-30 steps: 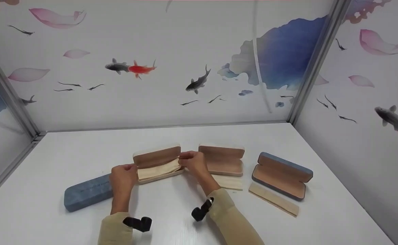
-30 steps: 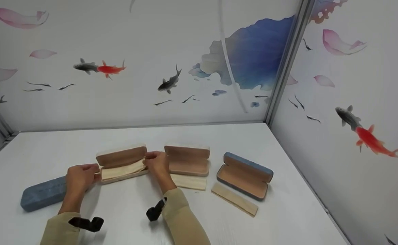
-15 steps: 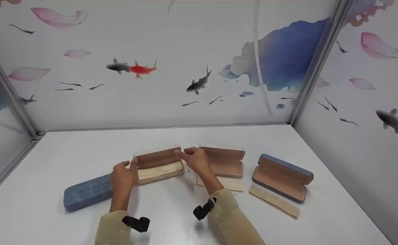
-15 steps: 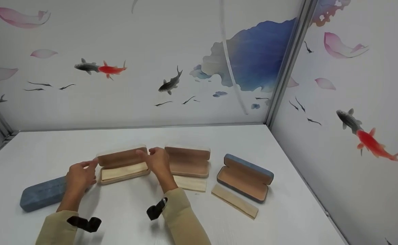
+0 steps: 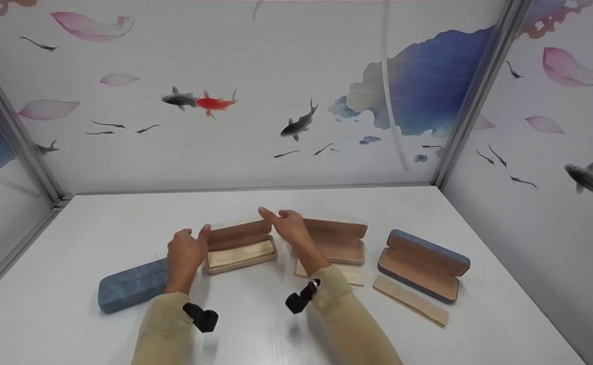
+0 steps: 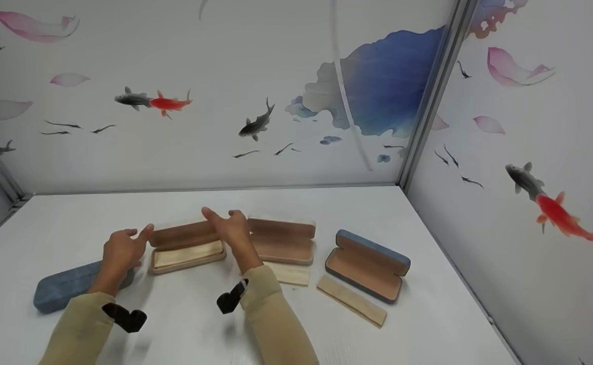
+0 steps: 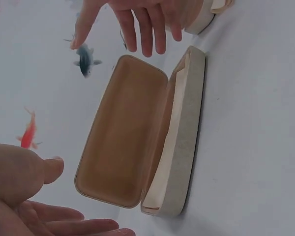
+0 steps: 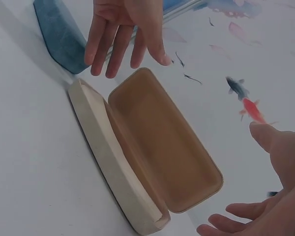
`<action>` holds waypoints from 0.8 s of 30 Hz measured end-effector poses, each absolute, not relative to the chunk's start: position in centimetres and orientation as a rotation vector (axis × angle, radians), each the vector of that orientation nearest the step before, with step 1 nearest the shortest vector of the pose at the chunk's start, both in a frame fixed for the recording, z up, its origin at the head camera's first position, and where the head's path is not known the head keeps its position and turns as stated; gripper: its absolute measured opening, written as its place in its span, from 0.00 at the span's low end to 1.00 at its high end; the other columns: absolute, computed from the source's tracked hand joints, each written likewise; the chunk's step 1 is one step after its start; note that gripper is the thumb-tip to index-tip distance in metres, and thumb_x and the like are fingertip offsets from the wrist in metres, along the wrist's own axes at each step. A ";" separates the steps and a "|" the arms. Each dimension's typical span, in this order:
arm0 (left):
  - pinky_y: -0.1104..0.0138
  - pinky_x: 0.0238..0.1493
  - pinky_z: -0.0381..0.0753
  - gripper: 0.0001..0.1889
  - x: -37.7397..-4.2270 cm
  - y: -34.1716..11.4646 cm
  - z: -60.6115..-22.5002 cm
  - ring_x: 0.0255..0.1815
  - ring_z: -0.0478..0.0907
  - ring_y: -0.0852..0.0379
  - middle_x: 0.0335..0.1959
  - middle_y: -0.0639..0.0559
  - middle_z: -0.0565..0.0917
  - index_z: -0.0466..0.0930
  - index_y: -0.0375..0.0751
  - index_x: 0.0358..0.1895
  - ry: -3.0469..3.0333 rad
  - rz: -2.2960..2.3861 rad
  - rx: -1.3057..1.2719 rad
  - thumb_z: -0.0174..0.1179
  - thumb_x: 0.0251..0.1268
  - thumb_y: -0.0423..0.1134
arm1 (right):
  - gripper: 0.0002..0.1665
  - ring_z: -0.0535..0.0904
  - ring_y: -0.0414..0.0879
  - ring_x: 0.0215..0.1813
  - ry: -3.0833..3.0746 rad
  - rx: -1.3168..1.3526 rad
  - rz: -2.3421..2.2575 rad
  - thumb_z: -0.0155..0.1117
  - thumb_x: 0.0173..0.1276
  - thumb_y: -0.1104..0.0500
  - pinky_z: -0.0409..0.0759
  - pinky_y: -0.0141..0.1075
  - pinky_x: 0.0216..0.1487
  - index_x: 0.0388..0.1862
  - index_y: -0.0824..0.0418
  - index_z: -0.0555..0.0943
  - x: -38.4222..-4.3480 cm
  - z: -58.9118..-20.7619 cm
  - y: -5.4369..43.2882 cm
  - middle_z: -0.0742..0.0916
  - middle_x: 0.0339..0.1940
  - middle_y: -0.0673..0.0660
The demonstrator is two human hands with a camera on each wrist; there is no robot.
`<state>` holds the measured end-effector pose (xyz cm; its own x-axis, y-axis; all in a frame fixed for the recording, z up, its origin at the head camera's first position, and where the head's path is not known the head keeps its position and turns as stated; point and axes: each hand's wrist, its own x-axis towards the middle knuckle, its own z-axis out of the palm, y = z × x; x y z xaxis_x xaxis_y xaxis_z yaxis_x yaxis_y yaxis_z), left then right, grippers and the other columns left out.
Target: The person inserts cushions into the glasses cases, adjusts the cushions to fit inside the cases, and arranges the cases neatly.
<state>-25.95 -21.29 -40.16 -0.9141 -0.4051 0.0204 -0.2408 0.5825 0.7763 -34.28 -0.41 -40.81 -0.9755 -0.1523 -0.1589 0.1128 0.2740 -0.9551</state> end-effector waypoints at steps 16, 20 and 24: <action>0.54 0.37 0.79 0.38 -27.3 -20.7 -40.4 0.37 0.81 0.40 0.44 0.26 0.81 0.72 0.17 0.59 -2.711 -1.285 0.599 0.44 0.78 0.58 | 0.57 0.69 0.60 0.74 2.401 -0.015 -1.618 0.62 0.64 0.28 0.69 0.53 0.73 0.72 0.72 0.66 -35.2 -42.2 -1.6 0.73 0.72 0.68; 0.63 0.25 0.70 0.37 -27.1 -21.1 -40.5 0.26 0.74 0.50 0.35 0.36 0.80 0.74 0.19 0.57 -2.718 -1.287 0.604 0.45 0.77 0.59 | 0.57 0.70 0.60 0.73 2.401 -0.031 -1.598 0.63 0.64 0.29 0.70 0.52 0.73 0.72 0.73 0.66 -35.2 -42.2 -2.3 0.74 0.72 0.69; 0.62 0.27 0.76 0.39 -27.0 -21.2 -40.2 0.34 0.79 0.45 0.46 0.28 0.81 0.71 0.18 0.61 -2.726 -1.319 0.579 0.46 0.76 0.59 | 0.58 0.70 0.59 0.73 2.424 -0.018 -1.543 0.62 0.64 0.29 0.70 0.51 0.73 0.73 0.74 0.65 -35.4 -41.9 -2.9 0.73 0.72 0.69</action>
<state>-27.05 -21.19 -40.16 -0.9278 -0.3566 -0.1093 -0.3070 0.5638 0.7667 -35.40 -2.89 -41.87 -0.9642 -0.1524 -0.2170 0.1321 0.4332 -0.8916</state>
